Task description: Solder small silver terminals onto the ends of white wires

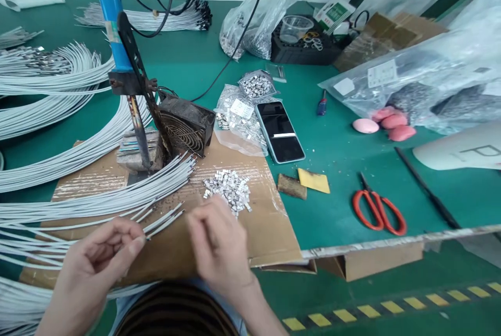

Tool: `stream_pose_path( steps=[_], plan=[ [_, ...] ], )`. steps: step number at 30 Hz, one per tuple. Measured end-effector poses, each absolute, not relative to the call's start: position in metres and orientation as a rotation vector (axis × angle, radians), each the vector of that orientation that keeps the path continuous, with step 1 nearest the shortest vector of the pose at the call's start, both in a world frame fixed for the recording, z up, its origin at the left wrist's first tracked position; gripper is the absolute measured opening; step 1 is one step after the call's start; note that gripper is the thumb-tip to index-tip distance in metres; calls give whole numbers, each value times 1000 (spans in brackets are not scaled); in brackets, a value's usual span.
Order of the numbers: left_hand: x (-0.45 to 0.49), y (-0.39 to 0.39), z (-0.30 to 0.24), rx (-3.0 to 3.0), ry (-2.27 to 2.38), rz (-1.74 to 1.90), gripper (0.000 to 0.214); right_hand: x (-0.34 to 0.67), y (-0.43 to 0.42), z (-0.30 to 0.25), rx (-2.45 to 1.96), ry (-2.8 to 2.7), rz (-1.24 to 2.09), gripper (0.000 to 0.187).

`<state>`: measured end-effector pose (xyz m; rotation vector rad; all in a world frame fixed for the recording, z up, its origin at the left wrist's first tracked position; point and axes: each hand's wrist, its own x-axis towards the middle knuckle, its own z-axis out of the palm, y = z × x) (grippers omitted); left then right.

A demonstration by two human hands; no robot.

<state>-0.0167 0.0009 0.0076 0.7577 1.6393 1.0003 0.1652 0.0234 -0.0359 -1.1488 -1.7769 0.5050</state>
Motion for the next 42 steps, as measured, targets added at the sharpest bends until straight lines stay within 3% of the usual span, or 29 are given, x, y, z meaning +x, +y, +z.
stream_pose_path(
  steps=[7, 18, 21, 25, 30, 34, 42],
  plan=[
    [-19, 7, -1, 802, 1605, 1049, 8, 224, 17, -54, -1464, -1798, 359, 13],
    [-15, 9, 1, 799, 1601, 1090, 10, 198, 13, -55, -1525, -1673, 223, 7],
    [-17, 10, 0, 790, 1589, 1088, 12, 179, 11, -48, -1568, -1507, 442, 2],
    [-18, 13, 3, 744, 1602, 1076, 13, 146, 16, -33, -1461, -1147, 973, 7],
    [-19, 15, 6, 751, 1578, 1070, 12, 124, 23, -17, -1311, -905, 1305, 8],
    [-22, 16, 5, 768, 1519, 1086, 11, 123, 25, -18, -1263, -866, 1403, 5],
    [-21, 18, 2, 814, 1495, 1120, 13, 131, 35, -22, -1149, -1195, 1287, 19]
  ],
)
